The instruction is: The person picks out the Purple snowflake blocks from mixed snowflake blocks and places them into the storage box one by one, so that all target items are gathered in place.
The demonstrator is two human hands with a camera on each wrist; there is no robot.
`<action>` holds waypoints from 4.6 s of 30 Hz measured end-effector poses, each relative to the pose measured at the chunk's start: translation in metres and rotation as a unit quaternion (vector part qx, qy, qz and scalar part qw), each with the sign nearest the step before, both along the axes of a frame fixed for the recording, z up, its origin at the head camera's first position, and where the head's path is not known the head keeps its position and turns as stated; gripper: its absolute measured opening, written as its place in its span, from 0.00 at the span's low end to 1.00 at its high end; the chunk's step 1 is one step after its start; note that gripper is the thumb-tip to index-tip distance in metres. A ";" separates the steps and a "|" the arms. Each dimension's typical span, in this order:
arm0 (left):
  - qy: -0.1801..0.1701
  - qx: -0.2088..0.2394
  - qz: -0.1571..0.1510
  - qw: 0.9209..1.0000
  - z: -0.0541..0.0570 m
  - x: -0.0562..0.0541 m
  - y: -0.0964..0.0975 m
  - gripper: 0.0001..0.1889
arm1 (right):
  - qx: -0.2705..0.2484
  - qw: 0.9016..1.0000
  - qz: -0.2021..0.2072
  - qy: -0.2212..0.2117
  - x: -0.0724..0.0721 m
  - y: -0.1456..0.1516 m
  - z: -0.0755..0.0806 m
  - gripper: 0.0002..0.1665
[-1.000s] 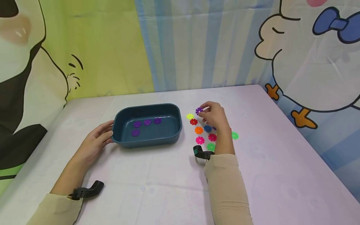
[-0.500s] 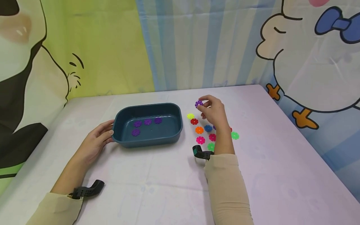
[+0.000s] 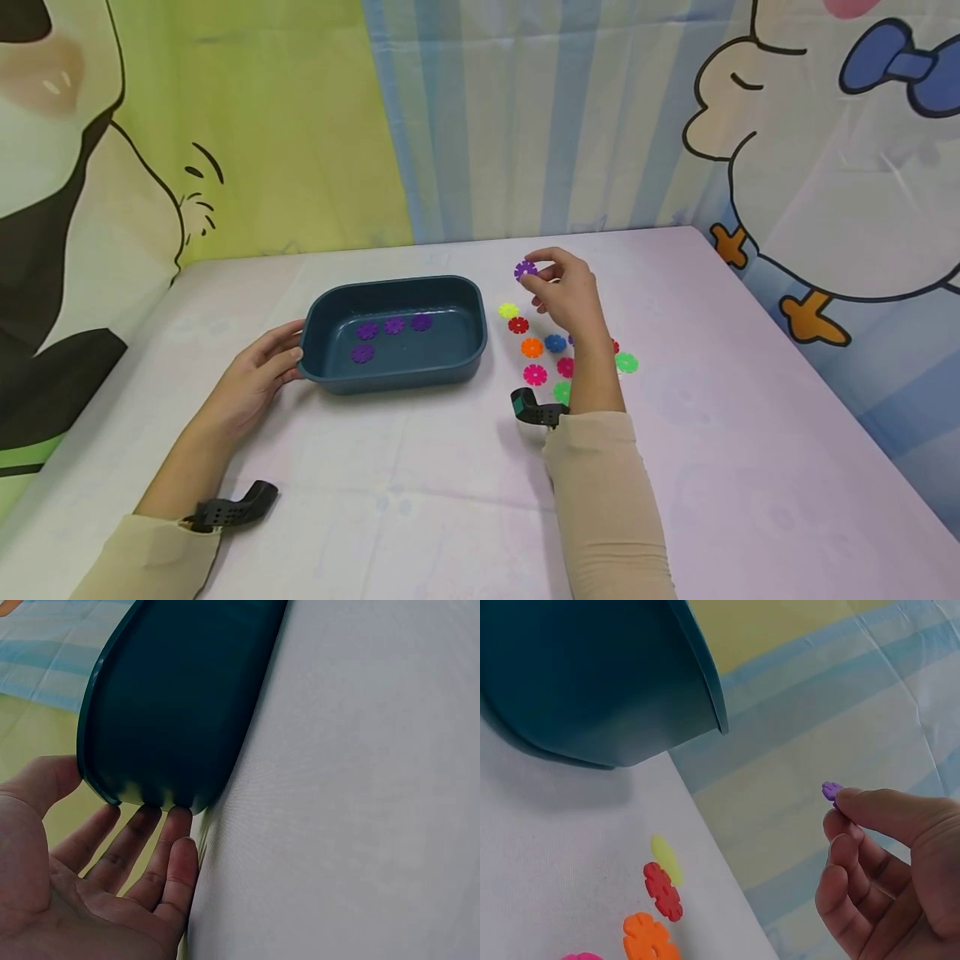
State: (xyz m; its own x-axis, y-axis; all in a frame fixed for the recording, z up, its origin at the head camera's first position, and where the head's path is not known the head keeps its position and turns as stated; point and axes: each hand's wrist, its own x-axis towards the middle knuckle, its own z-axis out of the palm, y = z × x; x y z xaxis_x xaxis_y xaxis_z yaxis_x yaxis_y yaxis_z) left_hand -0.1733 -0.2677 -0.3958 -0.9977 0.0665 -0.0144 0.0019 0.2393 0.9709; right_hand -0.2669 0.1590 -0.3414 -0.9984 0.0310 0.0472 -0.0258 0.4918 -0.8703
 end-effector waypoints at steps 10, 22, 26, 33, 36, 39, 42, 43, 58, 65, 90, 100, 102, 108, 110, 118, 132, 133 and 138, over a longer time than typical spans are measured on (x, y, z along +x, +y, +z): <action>-0.004 0.001 -0.001 1.000 0.000 -0.001 0.000 0.32 | -0.015 1.000 0.013 0.017 0.002 -0.006 0.005 0.22; -0.012 -0.006 0.002 1.000 0.000 0.001 0.000 0.32 | -0.018 0.999 0.039 0.026 0.005 -0.014 0.007 0.23; -0.014 -0.005 -0.002 1.000 0.000 0.002 0.001 0.32 | -0.019 0.999 0.046 0.019 0.006 -0.015 0.008 0.24; -0.010 -0.005 -0.001 1.000 0.000 0.000 0.000 0.31 | -0.029 0.997 0.070 0.031 0.005 -0.019 0.010 0.23; -0.010 -0.006 0.001 1.000 0.001 0.001 -0.001 0.31 | -0.030 0.996 0.082 0.035 0.005 -0.022 0.011 0.23; -0.010 -0.007 0.002 1.000 0.001 0.001 -0.001 0.32 | -0.025 0.995 0.088 0.033 0.004 -0.025 0.011 0.23; -0.011 -0.008 0.004 1.000 0.002 0.000 -0.001 0.32 | -0.022 0.995 0.089 0.030 0.004 -0.028 0.012 0.23; -0.011 -0.008 0.004 1.000 0.002 0.000 -0.001 0.32 | -0.021 0.995 0.089 0.030 0.004 -0.029 0.012 0.23; -0.013 -0.008 -0.001 1.000 0.002 0.001 -0.001 0.31 | -0.024 0.994 0.104 0.030 0.006 -0.040 0.013 0.23; -0.015 -0.011 -0.001 1.000 0.002 0.001 -0.001 0.31 | -0.029 0.993 0.110 0.028 0.009 -0.046 0.016 0.23; -0.010 -0.002 -0.006 1.000 0.002 0.001 -0.002 0.32 | -0.004 0.981 0.193 0.027 0.016 -0.090 0.011 0.19; -0.008 -0.005 -0.003 1.000 0.005 0.000 0.000 0.32 | 0.022 0.973 0.227 0.028 0.021 -0.115 0.011 0.19; -0.008 -0.005 -0.003 1.000 0.006 0.000 -0.001 0.32 | 0.029 0.972 0.233 0.030 0.022 -0.119 0.010 0.19; -0.010 -0.004 -0.002 1.000 0.005 0.001 -0.001 0.32 | 0.053 0.967 0.248 0.030 0.026 -0.133 0.002 0.18; -0.011 -0.006 -0.002 1.000 0.004 0.001 0.000 0.32 | 0.059 0.966 0.250 0.029 0.028 -0.137 0.001 0.18; -0.014 -0.012 0.001 1.000 0.003 0.001 0.000 0.32 | 0.078 0.971 0.224 0.017 0.030 -0.147 -0.004 0.19; -0.009 -0.006 -0.001 1.000 0.003 0.001 -0.002 0.32 | 0.104 0.969 0.220 -0.030 0.032 -0.158 -0.007 0.17; -0.009 -0.007 0.000 1.000 0.003 0.001 -0.002 0.32 | 0.102 0.969 0.222 -0.034 0.032 -0.159 -0.007 0.17; -0.010 -0.005 0.002 1.000 0.002 0.002 -0.002 0.31 | 0.097 0.967 0.231 -0.052 0.031 -0.164 -0.009 0.17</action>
State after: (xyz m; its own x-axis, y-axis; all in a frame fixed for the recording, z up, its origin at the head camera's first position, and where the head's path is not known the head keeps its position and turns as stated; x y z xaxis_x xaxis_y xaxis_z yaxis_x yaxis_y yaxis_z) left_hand -0.1710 -0.2701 -0.3938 -0.9974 0.0621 -0.0357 -0.0191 0.2487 0.9684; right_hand -0.2355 -0.0052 -0.3503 -0.9034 -0.4185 -0.0936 -0.1991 0.6027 -0.7727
